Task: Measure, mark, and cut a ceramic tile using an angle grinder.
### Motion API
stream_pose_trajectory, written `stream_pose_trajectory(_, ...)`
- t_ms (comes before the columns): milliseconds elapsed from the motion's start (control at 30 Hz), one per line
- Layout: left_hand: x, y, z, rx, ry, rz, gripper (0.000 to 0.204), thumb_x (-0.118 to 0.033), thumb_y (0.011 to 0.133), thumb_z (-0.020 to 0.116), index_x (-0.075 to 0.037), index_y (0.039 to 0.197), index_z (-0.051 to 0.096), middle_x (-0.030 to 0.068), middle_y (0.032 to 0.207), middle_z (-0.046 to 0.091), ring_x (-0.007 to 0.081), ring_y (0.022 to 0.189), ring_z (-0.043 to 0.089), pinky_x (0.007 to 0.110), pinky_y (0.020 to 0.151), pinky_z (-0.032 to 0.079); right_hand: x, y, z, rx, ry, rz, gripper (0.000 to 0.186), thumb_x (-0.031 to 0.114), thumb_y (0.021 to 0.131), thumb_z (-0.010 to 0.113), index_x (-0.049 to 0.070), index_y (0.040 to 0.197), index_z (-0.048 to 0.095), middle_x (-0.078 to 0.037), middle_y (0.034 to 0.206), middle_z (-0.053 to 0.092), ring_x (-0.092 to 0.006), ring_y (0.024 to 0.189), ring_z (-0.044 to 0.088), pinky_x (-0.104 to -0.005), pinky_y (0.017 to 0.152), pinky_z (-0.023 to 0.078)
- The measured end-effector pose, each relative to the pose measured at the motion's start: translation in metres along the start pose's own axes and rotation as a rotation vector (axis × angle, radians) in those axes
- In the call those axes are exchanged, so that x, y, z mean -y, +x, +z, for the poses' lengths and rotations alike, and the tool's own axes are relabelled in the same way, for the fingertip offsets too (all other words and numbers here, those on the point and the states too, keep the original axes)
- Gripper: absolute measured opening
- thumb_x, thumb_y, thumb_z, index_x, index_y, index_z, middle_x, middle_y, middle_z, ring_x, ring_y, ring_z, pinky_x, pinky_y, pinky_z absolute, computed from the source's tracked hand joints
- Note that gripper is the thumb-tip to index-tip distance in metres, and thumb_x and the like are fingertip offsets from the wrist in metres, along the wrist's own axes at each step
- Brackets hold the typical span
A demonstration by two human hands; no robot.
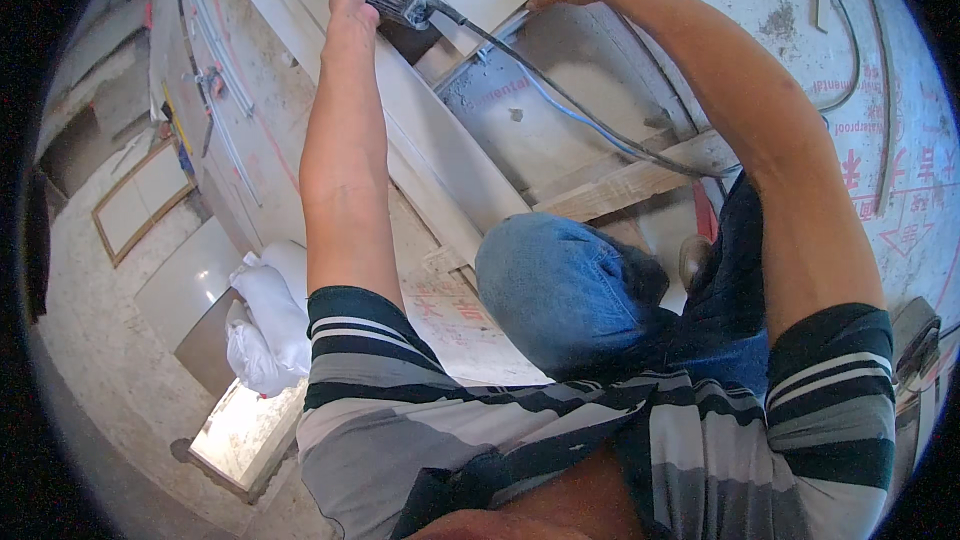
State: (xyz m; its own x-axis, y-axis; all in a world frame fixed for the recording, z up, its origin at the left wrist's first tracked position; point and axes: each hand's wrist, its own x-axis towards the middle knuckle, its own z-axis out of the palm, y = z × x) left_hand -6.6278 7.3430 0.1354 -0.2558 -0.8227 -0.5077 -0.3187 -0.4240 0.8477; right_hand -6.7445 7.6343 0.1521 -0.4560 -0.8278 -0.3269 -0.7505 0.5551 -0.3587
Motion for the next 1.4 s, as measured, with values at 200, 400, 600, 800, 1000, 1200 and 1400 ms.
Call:
stream_pose_trajectory(200, 0.004, -0.010, 0.000, -0.036, -0.088, -0.019, 0.054, -0.017, 0.073, 0.069, 0.007, 0.116, 0.048, 0.0151, 0.108, 0.058, 0.0285, 0.090, 0.060, 0.043, 0.077, 0.051, 0.004, -0.001, -0.010, -0.016, 0.011, -0.005, 0.115, 0.055, 0.060, 0.075, 0.016, 0.146, 0.009, -0.032, 0.145, 0.007, -0.0509, 0.126, 0.029, -0.0539, 0.098, 0.036)
stream_pose_trajectory(400, 0.008, -0.010, -0.003, 0.016, -0.078, -0.033, 0.055, -0.018, 0.072, 0.070, 0.007, 0.115, 0.049, 0.0153, 0.107, 0.058, 0.0295, 0.092, 0.060, 0.043, 0.079, 0.050, -0.004, -0.014, -0.010, -0.142, 0.161, -0.137, 0.114, 0.054, 0.060, 0.075, 0.016, 0.146, 0.010, -0.031, 0.146, 0.007, -0.0496, 0.126, 0.031, -0.0518, 0.098, 0.038)
stream_pose_trajectory(600, 0.008, -0.022, 0.001, -0.051, -0.005, -0.036, 0.056, -0.020, 0.072, 0.070, 0.007, 0.117, 0.048, 0.0159, 0.110, 0.056, 0.0296, 0.091, 0.060, 0.045, 0.077, 0.051, 0.002, -0.004, -0.007, -0.029, 0.019, 0.004, 0.114, 0.054, 0.059, 0.075, 0.016, 0.146, 0.012, -0.030, 0.146, 0.008, -0.0484, 0.126, 0.031, -0.0506, 0.098, 0.038)
stream_pose_trajectory(800, 0.007, -0.032, 0.002, -0.041, -0.011, -0.040, 0.055, -0.021, 0.073, 0.070, 0.007, 0.115, 0.049, 0.0162, 0.108, 0.057, 0.0300, 0.088, 0.060, 0.047, 0.075, 0.051, 0.002, -0.003, -0.010, -0.027, 0.019, 0.003, 0.114, 0.055, 0.059, 0.075, 0.017, 0.146, 0.013, -0.030, 0.146, 0.009, -0.0480, 0.127, 0.030, -0.0507, 0.098, 0.038)
stream_pose_trajectory(1000, 0.008, -0.026, 0.001, -0.019, -0.018, -0.041, 0.055, -0.020, 0.073, 0.070, 0.006, 0.116, 0.048, 0.0157, 0.107, 0.057, 0.0307, 0.088, 0.060, 0.048, 0.074, 0.051, 0.005, -0.004, -0.010, -0.014, 0.020, 0.012, 0.114, 0.054, 0.059, 0.076, 0.018, 0.146, 0.011, -0.030, 0.146, 0.007, -0.0481, 0.127, 0.029, -0.0513, 0.098, 0.037)
stream_pose_trajectory(1200, 0.008, -0.019, -0.001, 0.023, -0.052, -0.087, 0.056, -0.023, 0.074, 0.069, 0.002, 0.119, 0.047, 0.0145, 0.112, 0.055, 0.0317, 0.092, 0.058, 0.052, 0.077, 0.049, -0.003, -0.002, 0.001, -0.021, 0.043, -0.002, 0.116, 0.053, 0.059, 0.076, 0.016, 0.146, 0.010, -0.031, 0.146, 0.006, -0.0497, 0.127, 0.029, -0.0527, 0.098, 0.037)
stream_pose_trajectory(1400, 0.010, -0.019, -0.003, 0.051, -0.053, -0.130, 0.055, -0.022, 0.073, 0.069, 0.001, 0.119, 0.048, 0.0139, 0.109, 0.056, 0.0315, 0.091, 0.058, 0.052, 0.077, 0.049, -0.015, 0.007, 0.021, -0.154, 0.176, -0.156, 0.116, 0.056, 0.059, 0.076, 0.016, 0.146, 0.009, -0.031, 0.146, 0.004, -0.0500, 0.127, 0.028, -0.0539, 0.098, 0.037)
